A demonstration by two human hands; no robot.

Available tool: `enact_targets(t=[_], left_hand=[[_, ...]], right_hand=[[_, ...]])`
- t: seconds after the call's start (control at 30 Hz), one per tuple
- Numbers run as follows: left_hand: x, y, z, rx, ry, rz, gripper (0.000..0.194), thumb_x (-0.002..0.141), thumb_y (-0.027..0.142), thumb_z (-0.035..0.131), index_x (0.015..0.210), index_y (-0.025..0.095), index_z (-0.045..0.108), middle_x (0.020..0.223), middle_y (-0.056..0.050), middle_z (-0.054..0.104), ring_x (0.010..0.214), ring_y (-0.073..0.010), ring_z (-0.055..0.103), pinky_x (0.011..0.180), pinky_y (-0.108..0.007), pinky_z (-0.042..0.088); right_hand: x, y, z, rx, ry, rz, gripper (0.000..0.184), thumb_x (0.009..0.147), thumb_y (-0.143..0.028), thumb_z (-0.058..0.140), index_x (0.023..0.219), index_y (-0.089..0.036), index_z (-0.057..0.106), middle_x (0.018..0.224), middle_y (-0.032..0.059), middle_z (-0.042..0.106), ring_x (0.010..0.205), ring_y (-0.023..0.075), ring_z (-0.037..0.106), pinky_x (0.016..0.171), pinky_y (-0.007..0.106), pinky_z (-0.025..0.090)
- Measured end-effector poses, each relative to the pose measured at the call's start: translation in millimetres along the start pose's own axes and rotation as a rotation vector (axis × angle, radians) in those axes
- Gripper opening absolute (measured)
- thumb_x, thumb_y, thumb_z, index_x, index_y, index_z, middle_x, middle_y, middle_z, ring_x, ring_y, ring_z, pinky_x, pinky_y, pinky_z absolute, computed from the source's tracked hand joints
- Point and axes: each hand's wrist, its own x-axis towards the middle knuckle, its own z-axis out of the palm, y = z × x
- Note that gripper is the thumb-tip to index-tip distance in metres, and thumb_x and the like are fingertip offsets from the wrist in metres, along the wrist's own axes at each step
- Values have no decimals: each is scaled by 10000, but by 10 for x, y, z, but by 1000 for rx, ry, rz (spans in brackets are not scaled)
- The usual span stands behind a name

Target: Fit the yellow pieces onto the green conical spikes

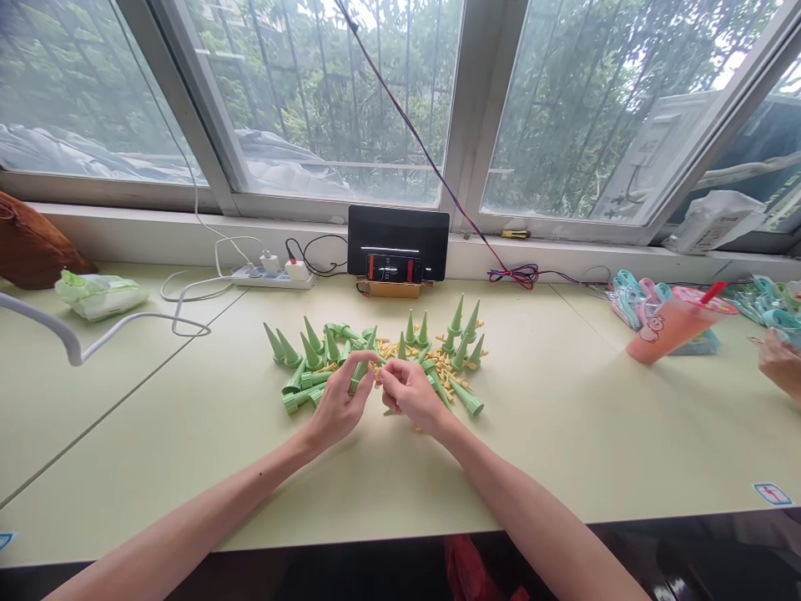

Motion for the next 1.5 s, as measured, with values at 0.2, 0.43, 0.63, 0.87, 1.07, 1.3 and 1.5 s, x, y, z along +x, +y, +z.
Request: enact_targets(t=[0.2, 0.43, 0.63, 0.87, 1.07, 1.3, 1.5], left_hand=[[6, 2, 2, 11, -4, 39, 160, 992, 253, 412, 1092, 187, 518, 831, -7, 589, 605, -94, 468, 519, -189, 361], [8, 10, -2, 22, -18, 52, 157, 987, 230, 407, 1094, 183, 513, 874, -13, 598, 576, -79, 437, 503, -191, 337], [12, 0, -2, 31, -24, 55, 157, 986, 233, 408, 1093, 184, 512, 887, -14, 597, 568, -79, 423, 490, -194, 321], [4, -12, 1, 49, -35, 62, 155, 991, 234, 402, 1084, 185, 516, 866, -9, 590, 576, -85, 427, 513, -206, 323], [1, -24, 3, 54, -36, 71, 154, 992, 232, 401, 1085, 190, 516, 862, -7, 592, 578, -87, 431, 531, -213, 334], [4, -24, 14, 54, -30, 65, 156, 992, 241, 402, 1079, 192, 521, 848, -2, 590, 566, -86, 436, 536, -215, 345], [5, -20, 32, 13, -16, 6, 191, 1001, 294, 402, 1103, 194, 529, 848, -2, 582, 553, -83, 428, 496, -201, 330]], right_hand=[[3, 12, -26, 136, -37, 62, 347, 881, -477, 648, 746, -184, 522, 518, -79, 441, 423, 61, 380, 406, 189, 282], [23, 4, -54, 276, -104, 157, 393, 827, -494, 723, 711, -181, 516, 516, -96, 331, 417, 54, 331, 400, 183, 221], [28, -30, -64, 341, -123, 234, 423, 777, -495, 774, 693, -178, 507, 538, -103, 269, 423, 45, 292, 405, 182, 166], [23, -38, -82, 371, -143, 285, 411, 773, -465, 787, 696, -168, 513, 551, -103, 259, 436, 40, 280, 410, 183, 158], [18, -47, -97, 389, -161, 315, 389, 765, -450, 792, 722, -166, 529, 570, -100, 275, 443, 36, 271, 407, 180, 163], [9, -87, -78, 393, -147, 321, 393, 768, -436, 788, 705, -172, 504, 570, -100, 275, 439, 33, 268, 408, 186, 152], [11, -75, -11, 352, -38, 298, 437, 772, -484, 766, 678, -182, 463, 535, -99, 309, 420, 43, 326, 402, 177, 180]])
